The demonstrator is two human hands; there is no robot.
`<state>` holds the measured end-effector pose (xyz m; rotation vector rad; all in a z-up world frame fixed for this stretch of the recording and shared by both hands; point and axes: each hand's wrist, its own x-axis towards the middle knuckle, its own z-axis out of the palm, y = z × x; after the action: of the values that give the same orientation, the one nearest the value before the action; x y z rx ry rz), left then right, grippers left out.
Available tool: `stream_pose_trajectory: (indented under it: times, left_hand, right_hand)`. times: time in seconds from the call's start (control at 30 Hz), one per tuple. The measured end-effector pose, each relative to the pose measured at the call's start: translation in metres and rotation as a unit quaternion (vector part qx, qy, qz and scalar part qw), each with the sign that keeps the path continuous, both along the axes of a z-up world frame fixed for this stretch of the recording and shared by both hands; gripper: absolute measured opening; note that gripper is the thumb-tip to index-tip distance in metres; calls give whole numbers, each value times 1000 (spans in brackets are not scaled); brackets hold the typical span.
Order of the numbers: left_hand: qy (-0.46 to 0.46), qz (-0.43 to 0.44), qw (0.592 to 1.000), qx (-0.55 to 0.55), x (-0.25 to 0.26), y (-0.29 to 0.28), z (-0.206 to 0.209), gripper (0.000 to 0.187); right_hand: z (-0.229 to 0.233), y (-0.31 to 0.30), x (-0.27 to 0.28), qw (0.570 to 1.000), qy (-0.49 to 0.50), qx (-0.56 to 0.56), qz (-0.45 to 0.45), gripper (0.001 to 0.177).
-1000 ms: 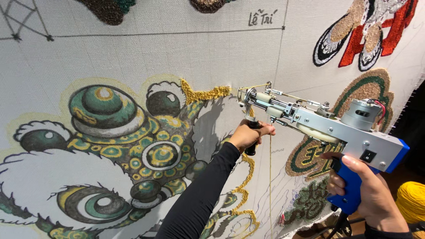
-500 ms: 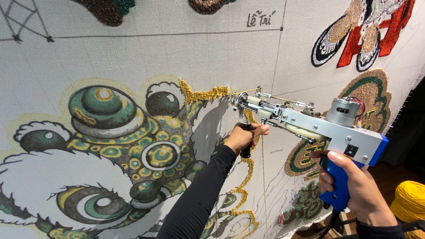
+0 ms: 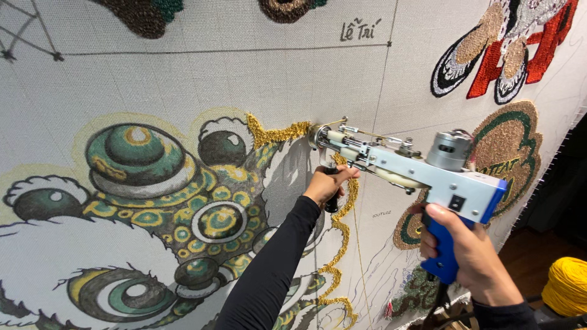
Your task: The person uses a tufting gun to apply yellow yarn to a canvas following a pre-drawn design, then uses their hands to press and organize the newly added tufts.
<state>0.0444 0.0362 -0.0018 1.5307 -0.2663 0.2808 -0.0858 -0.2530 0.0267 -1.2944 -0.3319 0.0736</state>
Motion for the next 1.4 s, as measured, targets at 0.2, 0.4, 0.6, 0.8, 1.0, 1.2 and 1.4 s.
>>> stream_pose_trajectory:
  times: [0.2, 0.4, 0.6, 0.8, 1.0, 1.2, 1.4]
  left_hand:
    - [40, 22, 997, -57, 15, 12, 3, 24]
    - [13, 9, 999, -47, 31, 26, -2, 28]
    - [-7, 5, 1000, 3, 23, 28, 14, 29]
    - [-10, -5, 999, 31, 12, 24, 25, 35]
    - [29, -26, 999, 38, 0, 12, 24, 27]
    - [-21, -99, 994, 28, -32, -13, 30, 33]
    - [-49, -79, 995, 49, -37, -33, 24, 33]
  right_hand:
    - [10, 26, -4, 996, -62, -67, -25, 32]
    - [13, 34, 3, 995, -79, -55, -24, 30]
    - [19, 32, 7, 997, -79, -23, -10, 29]
    - [16, 28, 6, 995, -80, -44, -33, 33]
    - [-5, -5, 21, 999, -21, -21, -22, 36]
    - [-31, -48, 32, 1000, -15, 10, 9, 54]
    - [-47, -78, 28, 998, -48, 37, 30, 60]
